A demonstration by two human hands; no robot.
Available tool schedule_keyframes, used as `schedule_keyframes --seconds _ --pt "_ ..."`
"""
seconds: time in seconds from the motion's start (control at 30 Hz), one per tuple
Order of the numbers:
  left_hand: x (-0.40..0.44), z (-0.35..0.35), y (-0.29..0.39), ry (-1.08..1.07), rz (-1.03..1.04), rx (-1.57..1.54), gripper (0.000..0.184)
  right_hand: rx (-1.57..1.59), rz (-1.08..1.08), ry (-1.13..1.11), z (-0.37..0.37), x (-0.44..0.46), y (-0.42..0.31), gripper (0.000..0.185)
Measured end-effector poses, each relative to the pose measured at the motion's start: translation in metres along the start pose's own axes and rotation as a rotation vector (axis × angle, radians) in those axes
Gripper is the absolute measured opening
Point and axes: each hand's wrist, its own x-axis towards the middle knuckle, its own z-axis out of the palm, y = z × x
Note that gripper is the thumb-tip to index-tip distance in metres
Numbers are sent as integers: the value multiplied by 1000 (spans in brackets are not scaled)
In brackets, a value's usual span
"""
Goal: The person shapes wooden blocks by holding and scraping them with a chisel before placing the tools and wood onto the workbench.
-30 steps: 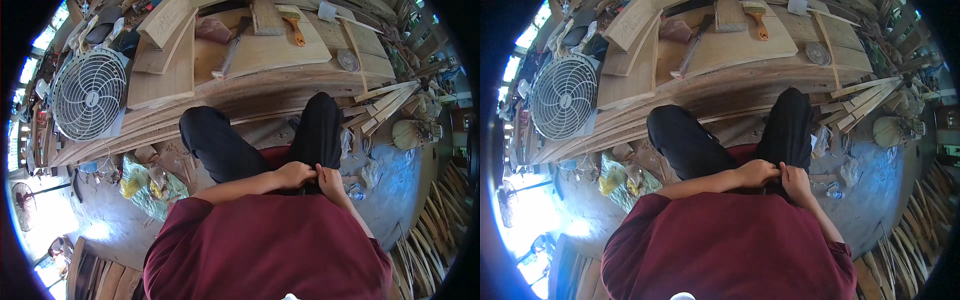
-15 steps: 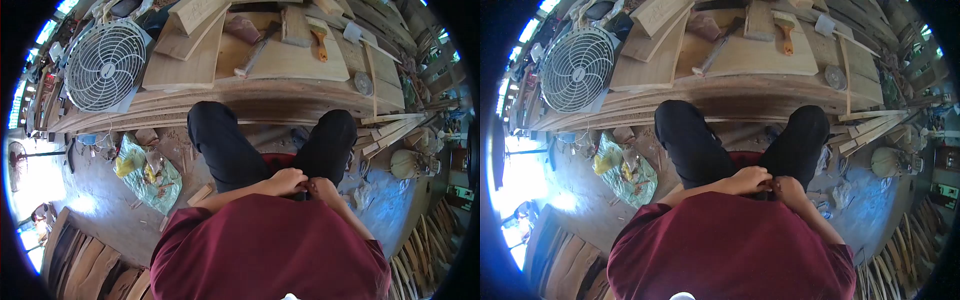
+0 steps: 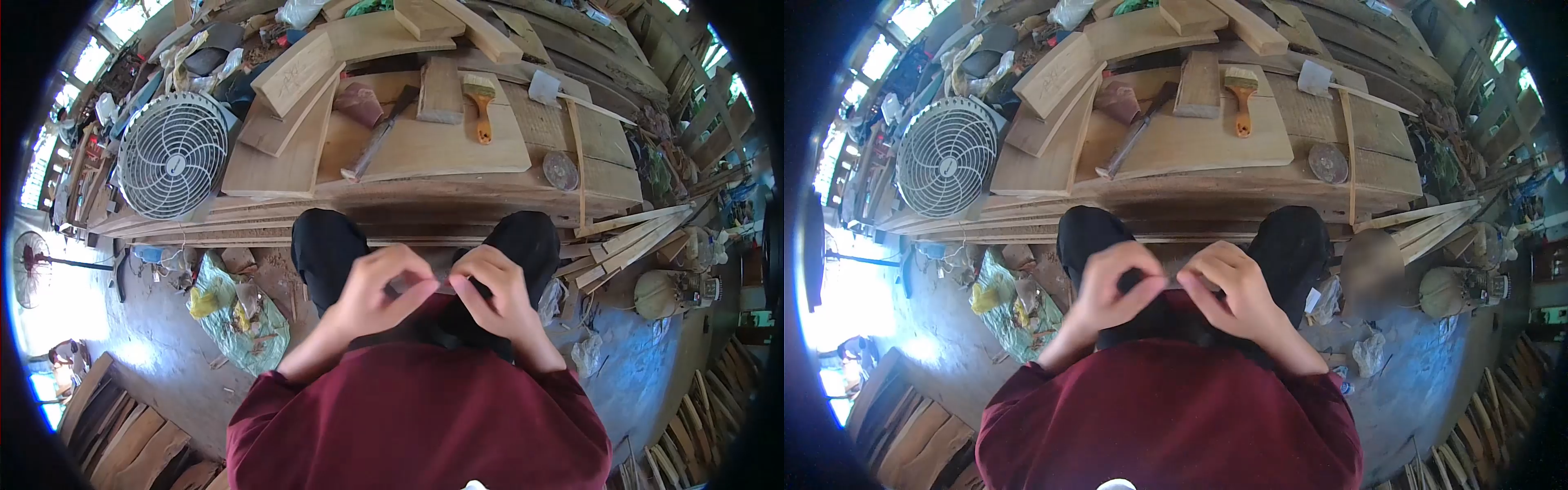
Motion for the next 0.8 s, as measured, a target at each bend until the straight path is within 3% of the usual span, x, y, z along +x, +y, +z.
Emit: schedule_keyframes --seconds 0.07,0.13,0.2,0.27,0.33,0.37,0.4,0.47,0.73,0.8 --pt "11 -29 45 84 245 13 11 303 -249 64 -21 17 -25 29" --pt "21 -26 52 323 747 -288 12 544 -493 35 -30 29 -43 44" --pt "16 -32 102 359 673 -340 13 729 -674 44 -28 44 -67 52" --pt "14 -38 116 289 778 -353 13 829 -755 72 -25 58 -91 55" --pt "9 -43 136 227 674 -328 11 890 -697 294 -7 80 -125 20" --pt "7 -46 142 172 573 -310 22 891 -698 307 -7 81 -126 20" --pt "9 -41 143 161 569 -312 22 891 -701 304 -6 83 -126 21" --pt "14 -25 144 367 530 -452 13 889 -698 292 -5 85 -125 24" --pt "23 -61 138 312 584 -538 11 848 -719 236 -2 88 -120 41" --pt "23 -72 129 151 736 -458 19 843 -719 184 0 87 -118 47"
